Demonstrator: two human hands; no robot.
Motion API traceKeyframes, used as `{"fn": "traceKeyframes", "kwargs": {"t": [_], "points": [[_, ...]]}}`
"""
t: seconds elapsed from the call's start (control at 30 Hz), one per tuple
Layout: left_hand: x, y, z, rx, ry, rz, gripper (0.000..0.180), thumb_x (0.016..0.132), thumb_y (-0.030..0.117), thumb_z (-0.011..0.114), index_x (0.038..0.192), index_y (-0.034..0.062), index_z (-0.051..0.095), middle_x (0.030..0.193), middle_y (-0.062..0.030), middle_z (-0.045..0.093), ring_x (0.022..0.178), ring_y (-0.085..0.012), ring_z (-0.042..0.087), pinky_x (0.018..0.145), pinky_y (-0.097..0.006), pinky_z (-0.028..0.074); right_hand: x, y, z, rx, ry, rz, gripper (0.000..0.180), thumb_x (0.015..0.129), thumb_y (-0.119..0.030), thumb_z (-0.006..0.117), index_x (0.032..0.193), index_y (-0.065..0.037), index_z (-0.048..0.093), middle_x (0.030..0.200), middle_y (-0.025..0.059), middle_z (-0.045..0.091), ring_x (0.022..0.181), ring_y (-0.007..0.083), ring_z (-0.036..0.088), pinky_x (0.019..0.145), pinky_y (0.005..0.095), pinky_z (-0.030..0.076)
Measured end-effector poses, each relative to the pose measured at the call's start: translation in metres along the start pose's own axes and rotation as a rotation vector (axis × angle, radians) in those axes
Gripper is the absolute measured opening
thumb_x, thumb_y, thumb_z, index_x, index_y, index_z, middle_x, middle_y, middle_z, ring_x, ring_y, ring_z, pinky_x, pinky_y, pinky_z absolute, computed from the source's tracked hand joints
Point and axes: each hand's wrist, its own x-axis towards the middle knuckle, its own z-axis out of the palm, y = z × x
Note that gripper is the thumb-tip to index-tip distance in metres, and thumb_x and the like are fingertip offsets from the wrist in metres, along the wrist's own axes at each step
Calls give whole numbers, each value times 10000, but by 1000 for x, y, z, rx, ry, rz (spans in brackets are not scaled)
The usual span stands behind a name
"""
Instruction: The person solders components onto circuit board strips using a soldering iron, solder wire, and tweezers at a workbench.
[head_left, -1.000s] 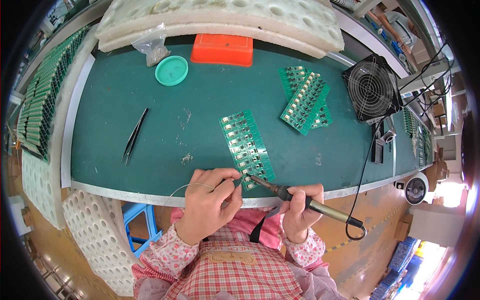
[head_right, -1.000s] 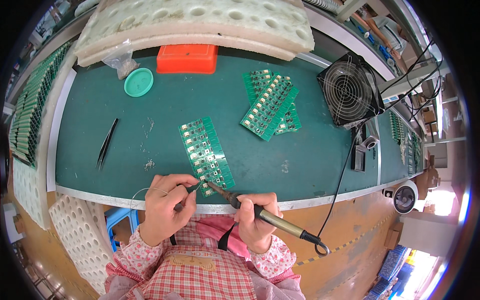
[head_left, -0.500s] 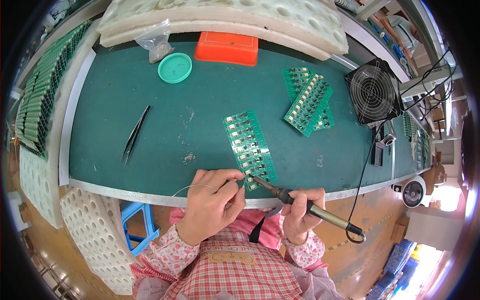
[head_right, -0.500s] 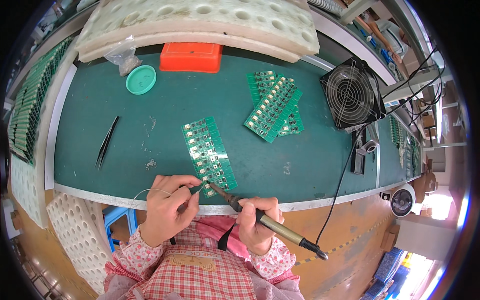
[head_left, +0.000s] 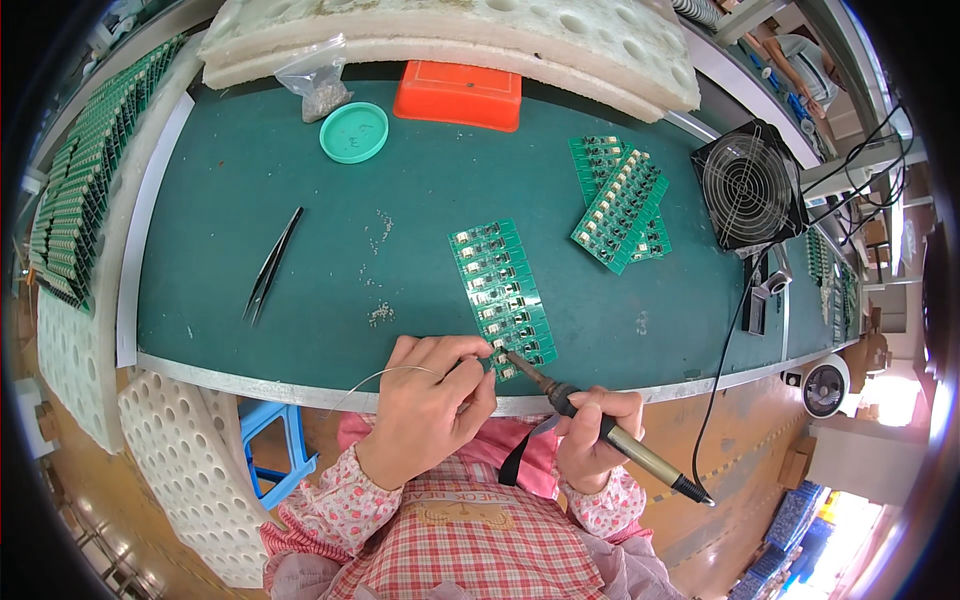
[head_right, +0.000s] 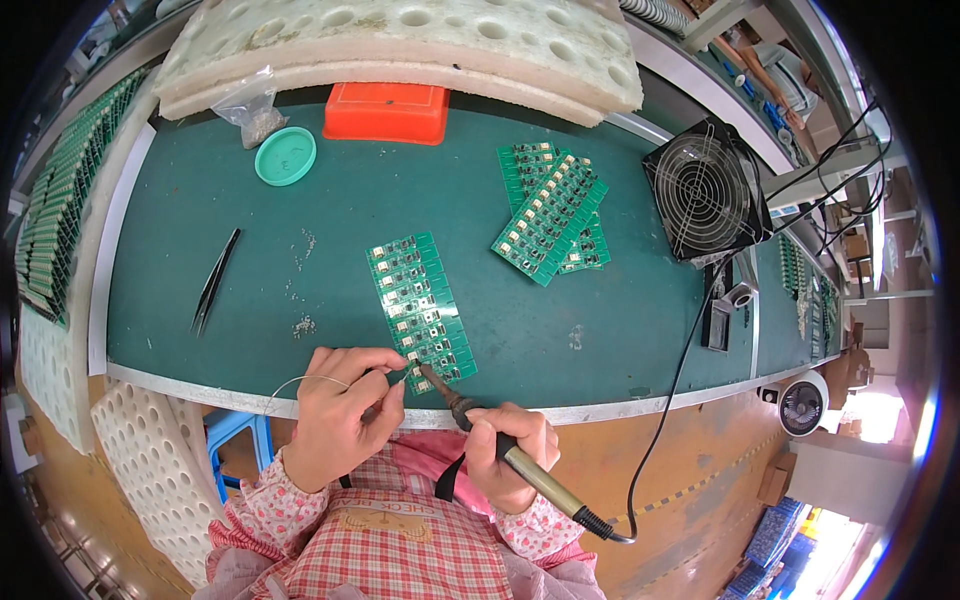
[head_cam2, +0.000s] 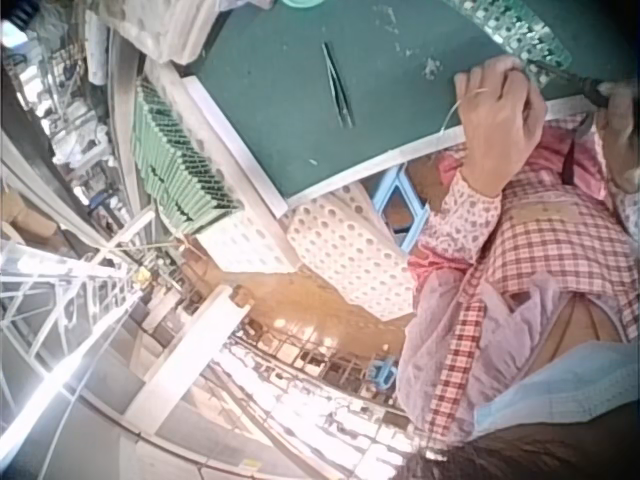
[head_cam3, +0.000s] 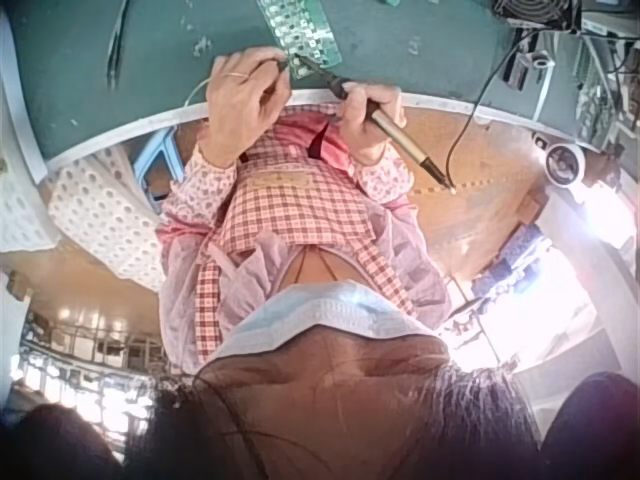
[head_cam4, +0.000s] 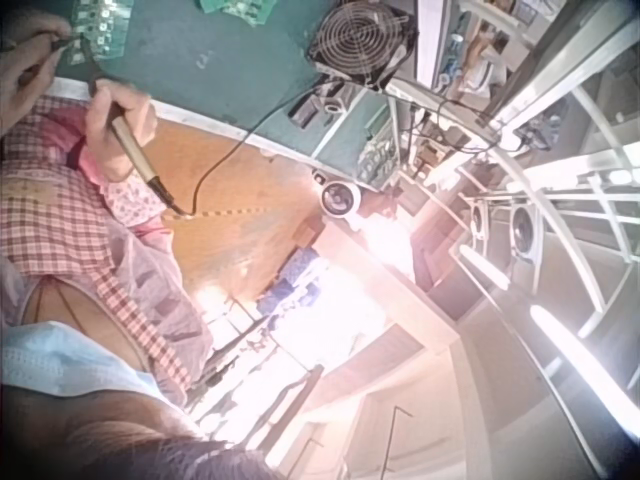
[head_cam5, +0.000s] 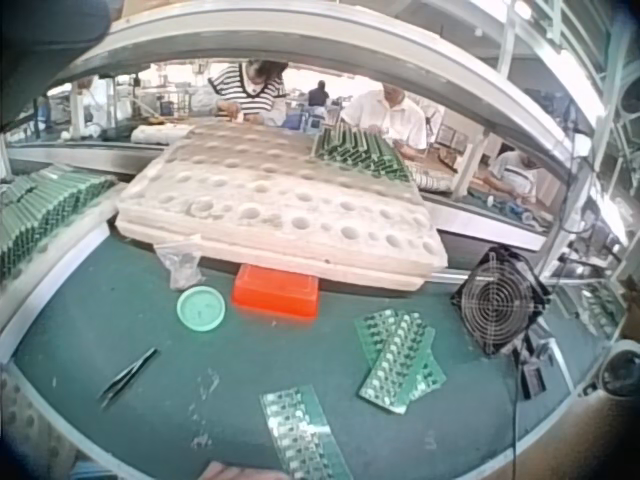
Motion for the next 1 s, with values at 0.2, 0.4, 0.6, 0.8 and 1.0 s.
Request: {"fn": "traceKeyframes", "kwargs": {"t": [0.2,0.4,0.6,0.8,1.0], "points": [[0,0,0,5,2,4,175,759,37,718,687,51,559,981,-28,701,753,-212,616,685,-370,399,-3,2,0,-20,5,-48,158,919,-132,675,914,-12,571,672,97,678,489,189,602,494,293,489],[0,0,-1,-5,-1,6,172,759,34,713,686,49,558,988,-29,703,752,-212,617,689,-367,402,-7,4,-1,-7,81,-38,173,929,-146,663,899,3,580,633,99,649,478,179,596,489,288,489],[-1,-1,-1,-16,5,24,167,761,35,711,689,47,561,1000,-32,702,762,-211,618,691,-371,400,-2,1,-3,96,125,26,170,925,-145,662,886,-3,577,592,89,618,465,162,577,468,282,470],[-2,-1,0,0,-1,29,154,776,55,715,707,47,578,1008,-32,696,785,-214,618,702,-376,399,16,-3,-12,13,-24,-122,131,875,-114,680,867,-16,594,585,67,604,447,165,552,434,286,430],[-1,0,2,13,9,41,147,780,68,719,730,47,583,1014,-32,687,793,-220,614,703,-378,399,30,-9,-10,-32,-140,-297,122,838,-110,708,862,-40,611,601,22,611,444,178,548,432,309,442]]}}
